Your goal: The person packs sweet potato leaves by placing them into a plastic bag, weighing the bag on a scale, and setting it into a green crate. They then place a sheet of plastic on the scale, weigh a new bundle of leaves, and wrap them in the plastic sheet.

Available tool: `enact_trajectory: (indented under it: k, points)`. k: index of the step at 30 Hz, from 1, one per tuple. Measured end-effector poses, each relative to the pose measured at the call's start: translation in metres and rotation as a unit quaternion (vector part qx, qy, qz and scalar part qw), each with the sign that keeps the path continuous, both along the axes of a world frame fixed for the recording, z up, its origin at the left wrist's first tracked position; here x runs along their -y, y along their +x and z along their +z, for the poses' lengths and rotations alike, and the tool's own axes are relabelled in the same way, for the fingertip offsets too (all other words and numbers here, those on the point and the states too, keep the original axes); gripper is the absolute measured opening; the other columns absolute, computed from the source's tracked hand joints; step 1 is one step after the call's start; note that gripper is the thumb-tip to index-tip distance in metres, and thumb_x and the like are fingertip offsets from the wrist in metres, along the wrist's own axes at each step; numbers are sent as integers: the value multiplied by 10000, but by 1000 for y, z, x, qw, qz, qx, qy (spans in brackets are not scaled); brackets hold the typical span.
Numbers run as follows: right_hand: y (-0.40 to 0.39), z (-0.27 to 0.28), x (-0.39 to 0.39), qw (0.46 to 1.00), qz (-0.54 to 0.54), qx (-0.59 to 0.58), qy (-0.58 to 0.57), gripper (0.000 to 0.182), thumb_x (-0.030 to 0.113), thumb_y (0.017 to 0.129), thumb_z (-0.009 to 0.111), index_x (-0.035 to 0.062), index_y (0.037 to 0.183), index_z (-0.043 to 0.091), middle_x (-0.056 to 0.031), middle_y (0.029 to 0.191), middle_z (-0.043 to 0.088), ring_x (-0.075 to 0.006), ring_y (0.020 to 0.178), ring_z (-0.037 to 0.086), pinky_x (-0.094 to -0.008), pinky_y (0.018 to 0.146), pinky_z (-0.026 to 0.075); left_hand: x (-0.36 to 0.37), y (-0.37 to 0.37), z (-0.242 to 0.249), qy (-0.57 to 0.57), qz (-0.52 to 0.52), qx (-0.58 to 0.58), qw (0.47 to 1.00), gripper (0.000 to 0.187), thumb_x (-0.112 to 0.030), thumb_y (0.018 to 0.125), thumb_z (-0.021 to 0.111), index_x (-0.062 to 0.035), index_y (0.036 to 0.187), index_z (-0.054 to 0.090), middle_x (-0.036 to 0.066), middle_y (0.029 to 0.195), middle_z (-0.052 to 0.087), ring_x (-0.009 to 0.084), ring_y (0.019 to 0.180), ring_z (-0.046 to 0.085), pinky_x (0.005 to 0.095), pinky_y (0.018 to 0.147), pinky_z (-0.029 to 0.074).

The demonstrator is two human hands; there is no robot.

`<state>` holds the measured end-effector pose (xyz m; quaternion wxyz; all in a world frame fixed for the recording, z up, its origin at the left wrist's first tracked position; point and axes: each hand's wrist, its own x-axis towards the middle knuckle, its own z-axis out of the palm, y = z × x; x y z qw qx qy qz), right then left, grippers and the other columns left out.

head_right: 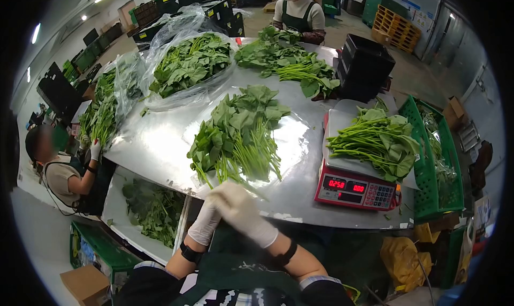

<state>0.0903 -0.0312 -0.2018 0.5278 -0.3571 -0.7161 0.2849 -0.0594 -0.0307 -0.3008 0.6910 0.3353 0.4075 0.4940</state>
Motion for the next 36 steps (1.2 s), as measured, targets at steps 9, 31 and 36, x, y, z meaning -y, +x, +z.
enact_trajectory:
  k: [9,31,36]
  points:
    - [34,-35,-10,977,-27,19,-209,240,177,878,705,9,1037,638,-87,890,670,-181,743,629,-316,687,502,7,18,30,5,1,-109,994,238,-212,952,668,-24,1087,618,-27,799,591,29,589,434,188,526,321]
    - [43,-56,-10,923,3,-179,-339,172,150,923,693,26,976,585,-32,854,629,-103,747,591,-258,668,485,9,21,44,-28,-27,-9,999,216,-238,992,566,-65,1096,639,-62,831,559,30,679,455,197,580,347]
    - [38,-36,-4,946,-53,-132,-291,156,130,891,713,20,953,621,-35,843,629,-103,751,597,-259,661,489,10,15,31,-24,-70,12,997,238,-265,978,606,-64,1105,623,-23,879,580,51,683,457,209,590,358]
